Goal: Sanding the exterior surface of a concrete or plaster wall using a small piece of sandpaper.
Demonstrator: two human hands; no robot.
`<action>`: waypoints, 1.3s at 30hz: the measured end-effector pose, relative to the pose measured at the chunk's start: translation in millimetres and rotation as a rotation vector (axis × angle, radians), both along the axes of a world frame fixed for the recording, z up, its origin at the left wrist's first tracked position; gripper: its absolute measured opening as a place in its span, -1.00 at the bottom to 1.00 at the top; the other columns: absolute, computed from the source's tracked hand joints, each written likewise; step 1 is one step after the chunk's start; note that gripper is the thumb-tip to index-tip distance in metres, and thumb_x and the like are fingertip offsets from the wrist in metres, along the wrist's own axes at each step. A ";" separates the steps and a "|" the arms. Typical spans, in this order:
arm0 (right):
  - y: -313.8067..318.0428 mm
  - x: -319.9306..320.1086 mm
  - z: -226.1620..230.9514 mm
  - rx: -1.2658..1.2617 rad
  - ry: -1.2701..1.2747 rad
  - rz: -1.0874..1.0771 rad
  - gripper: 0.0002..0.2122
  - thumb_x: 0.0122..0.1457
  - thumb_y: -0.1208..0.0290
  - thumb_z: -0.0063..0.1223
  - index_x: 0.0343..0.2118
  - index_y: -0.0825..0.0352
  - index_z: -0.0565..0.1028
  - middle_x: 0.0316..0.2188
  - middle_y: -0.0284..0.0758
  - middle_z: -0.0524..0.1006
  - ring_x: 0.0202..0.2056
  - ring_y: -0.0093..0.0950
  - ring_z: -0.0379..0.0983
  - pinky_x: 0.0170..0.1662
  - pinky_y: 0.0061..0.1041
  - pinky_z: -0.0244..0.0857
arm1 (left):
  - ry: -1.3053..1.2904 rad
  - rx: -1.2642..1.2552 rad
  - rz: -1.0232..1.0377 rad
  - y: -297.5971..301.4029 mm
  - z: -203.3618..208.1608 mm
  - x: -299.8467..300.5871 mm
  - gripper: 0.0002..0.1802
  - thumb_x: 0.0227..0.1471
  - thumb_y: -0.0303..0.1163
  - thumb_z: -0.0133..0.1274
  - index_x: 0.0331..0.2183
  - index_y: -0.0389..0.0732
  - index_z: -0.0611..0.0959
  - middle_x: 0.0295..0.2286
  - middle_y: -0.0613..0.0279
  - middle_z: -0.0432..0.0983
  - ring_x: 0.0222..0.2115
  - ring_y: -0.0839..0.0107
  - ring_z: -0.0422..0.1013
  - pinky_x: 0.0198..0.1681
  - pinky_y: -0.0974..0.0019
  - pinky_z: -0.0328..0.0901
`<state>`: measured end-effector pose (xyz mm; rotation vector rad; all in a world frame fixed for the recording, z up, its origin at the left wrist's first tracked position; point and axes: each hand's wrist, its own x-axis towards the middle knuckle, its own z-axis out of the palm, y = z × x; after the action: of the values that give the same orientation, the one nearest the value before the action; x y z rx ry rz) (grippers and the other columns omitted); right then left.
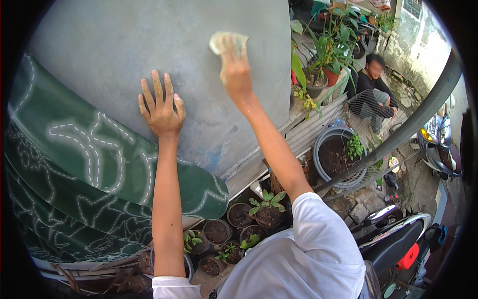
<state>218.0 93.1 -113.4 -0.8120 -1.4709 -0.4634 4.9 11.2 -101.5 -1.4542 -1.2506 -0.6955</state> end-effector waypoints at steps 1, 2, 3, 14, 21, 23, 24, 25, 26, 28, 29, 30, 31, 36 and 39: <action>16.6 18.3 1.9 -0.013 0.197 -0.050 -0.48 0.18 0.81 -0.07 0.26 0.55 0.36 0.25 0.19 0.38 0.26 0.15 0.32 0.37 -0.06 0.22 | 0.002 0.024 -0.008 1.5 3.3 2.6 -0.40 0.29 -0.18 -0.20 0.31 0.07 0.52 0.40 0.30 0.23 0.41 0.10 0.13 0.43 0.00 -0.07; 27.1 35.0 2.5 -0.018 0.390 -0.111 -0.48 0.19 0.80 -0.05 0.26 0.48 0.40 0.21 0.17 0.43 0.21 0.10 0.41 0.32 -0.13 0.30 | 0.007 0.024 -0.026 6.6 4.0 10.6 -0.40 0.29 -0.18 -0.20 0.31 0.07 0.52 0.40 0.30 0.23 0.41 0.10 0.13 0.43 0.00 -0.07; 18.5 33.0 15.4 -0.026 0.400 -0.109 -0.48 0.19 0.80 -0.05 0.26 0.48 0.40 0.21 0.17 0.43 0.21 0.10 0.41 0.32 -0.13 0.30 | 0.002 0.018 -0.025 6.2 2.7 9.8 -0.40 0.29 -0.18 -0.20 0.31 0.07 0.52 0.40 0.30 0.23 0.41 0.09 0.13 0.43 0.00 -0.08; 34.9 48.4 26.2 -0.188 0.378 0.011 -0.43 0.15 0.85 -0.14 0.29 0.62 0.27 0.23 0.27 0.37 0.29 0.26 0.23 0.43 -0.03 0.12 | 0.006 0.046 -0.036 11.4 -2.8 9.2 -0.40 0.28 -0.18 -0.21 0.30 0.07 0.54 0.40 0.30 0.23 0.40 0.09 0.15 0.44 0.00 -0.07; 13.9 23.8 26.9 -0.110 0.377 0.098 -0.42 0.15 0.85 -0.15 0.30 0.58 0.28 0.29 0.23 0.30 0.33 0.15 0.20 0.45 -0.03 0.06 | 0.002 0.024 -0.030 2.3 -2.4 4.5 -0.40 0.29 -0.18 -0.21 0.30 0.06 0.54 0.39 0.29 0.24 0.40 0.08 0.15 0.43 0.00 -0.06; 15.9 11.4 25.3 -0.016 0.280 -0.006 -0.46 0.17 0.83 -0.15 0.27 0.56 0.34 0.26 0.19 0.35 0.28 0.15 0.27 0.44 -0.13 0.14 | 0.003 0.023 -0.011 4.5 -4.2 -1.1 -0.40 0.28 -0.18 -0.20 0.30 0.05 0.54 0.39 0.29 0.24 0.40 0.08 0.15 0.42 0.00 -0.06; 13.3 17.0 20.9 0.034 0.167 0.013 -0.48 0.19 0.83 -0.15 0.26 0.57 0.34 0.26 0.21 0.35 0.30 0.14 0.25 0.44 -0.11 0.13 | 0.006 0.009 -0.005 0.2 -6.1 -1.9 -0.40 0.28 -0.18 -0.20 0.30 0.05 0.54 0.39 0.29 0.24 0.40 0.07 0.15 0.42 0.00 -0.06; 11.5 21.8 16.5 0.083 0.055 0.033 -0.51 0.20 0.82 -0.14 0.25 0.58 0.34 0.26 0.23 0.34 0.32 0.14 0.22 0.44 -0.09 0.12 | -0.009 0.009 -0.027 3.3 -4.9 -0.7 -0.39 0.27 -0.17 -0.18 0.30 0.07 0.53 0.39 0.31 0.25 0.40 0.10 0.15 0.43 0.00 -0.06; 10.9 25.0 15.8 0.071 0.047 0.056 -0.51 0.20 0.82 -0.14 0.25 0.58 0.34 0.26 0.23 0.34 0.32 0.14 0.22 0.44 -0.09 0.12 | -0.018 -0.003 -0.004 2.1 -1.9 1.0 -0.39 0.27 -0.17 -0.18 0.30 0.07 0.53 0.39 0.31 0.25 0.40 0.10 0.15 0.43 0.00 -0.06; 18.8 30.2 20.8 -0.037 0.268 -0.005 -0.50 0.20 0.85 -0.13 0.25 0.68 0.28 0.29 0.30 0.28 0.35 0.30 0.11 0.45 0.16 -0.02 | -0.015 0.012 -0.037 5.2 1.7 7.1 -0.40 0.26 -0.17 -0.17 0.30 0.12 0.54 0.39 0.35 0.25 0.40 0.14 0.14 0.43 0.01 -0.08; 16.7 22.9 21.6 -0.012 0.231 0.005 -0.51 0.23 0.84 -0.14 0.26 0.66 0.27 0.27 0.29 0.31 0.34 0.32 0.13 0.44 0.20 -0.02 | -0.021 0.000 -0.023 6.9 1.2 5.8 -0.40 0.26 -0.17 -0.17 0.30 0.12 0.54 0.39 0.35 0.25 0.40 0.14 0.14 0.43 0.01 -0.08; 13.1 18.5 18.6 -0.025 0.225 0.017 -0.51 0.23 0.84 -0.14 0.26 0.66 0.27 0.27 0.29 0.31 0.34 0.32 0.13 0.44 0.20 -0.02 | -0.023 0.003 -0.029 7.8 0.7 4.3 -0.40 0.26 -0.17 -0.16 0.30 0.14 0.54 0.39 0.37 0.25 0.41 0.15 0.14 0.44 0.02 -0.09; 7.8 15.8 15.7 -0.001 0.164 0.049 -0.52 0.26 0.80 -0.13 0.27 0.64 0.28 0.26 0.28 0.34 0.33 0.32 0.15 0.43 0.22 -0.01 | -0.023 0.008 -0.036 7.0 -0.7 1.9 -0.40 0.25 -0.17 -0.16 0.29 0.16 0.55 0.39 0.39 0.25 0.41 0.17 0.13 0.44 0.03 -0.09; 9.2 15.3 23.7 0.071 0.155 0.068 -0.54 0.33 0.67 -0.05 0.30 0.55 0.30 0.24 0.25 0.38 0.32 0.31 0.18 0.41 0.25 0.00 | -0.023 0.006 -0.034 6.3 -2.6 -1.0 -0.39 0.24 -0.13 -0.16 0.30 0.17 0.54 0.39 0.41 0.24 0.41 0.18 0.13 0.45 0.03 -0.11; 12.0 5.0 25.3 0.094 0.158 -0.063 -0.52 0.33 0.59 0.01 0.31 0.49 0.33 0.27 0.17 0.38 0.30 0.31 0.21 0.40 0.26 -0.01 | -0.035 -0.005 -0.051 6.0 -3.2 1.3 -0.37 0.23 -0.09 -0.16 0.31 0.17 0.52 0.40 0.40 0.23 0.41 0.18 0.13 0.45 0.03 -0.12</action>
<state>223.0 105.2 -88.1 -0.8041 -1.2710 -0.5005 6.3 17.1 -104.7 -1.4882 -1.2467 -0.7556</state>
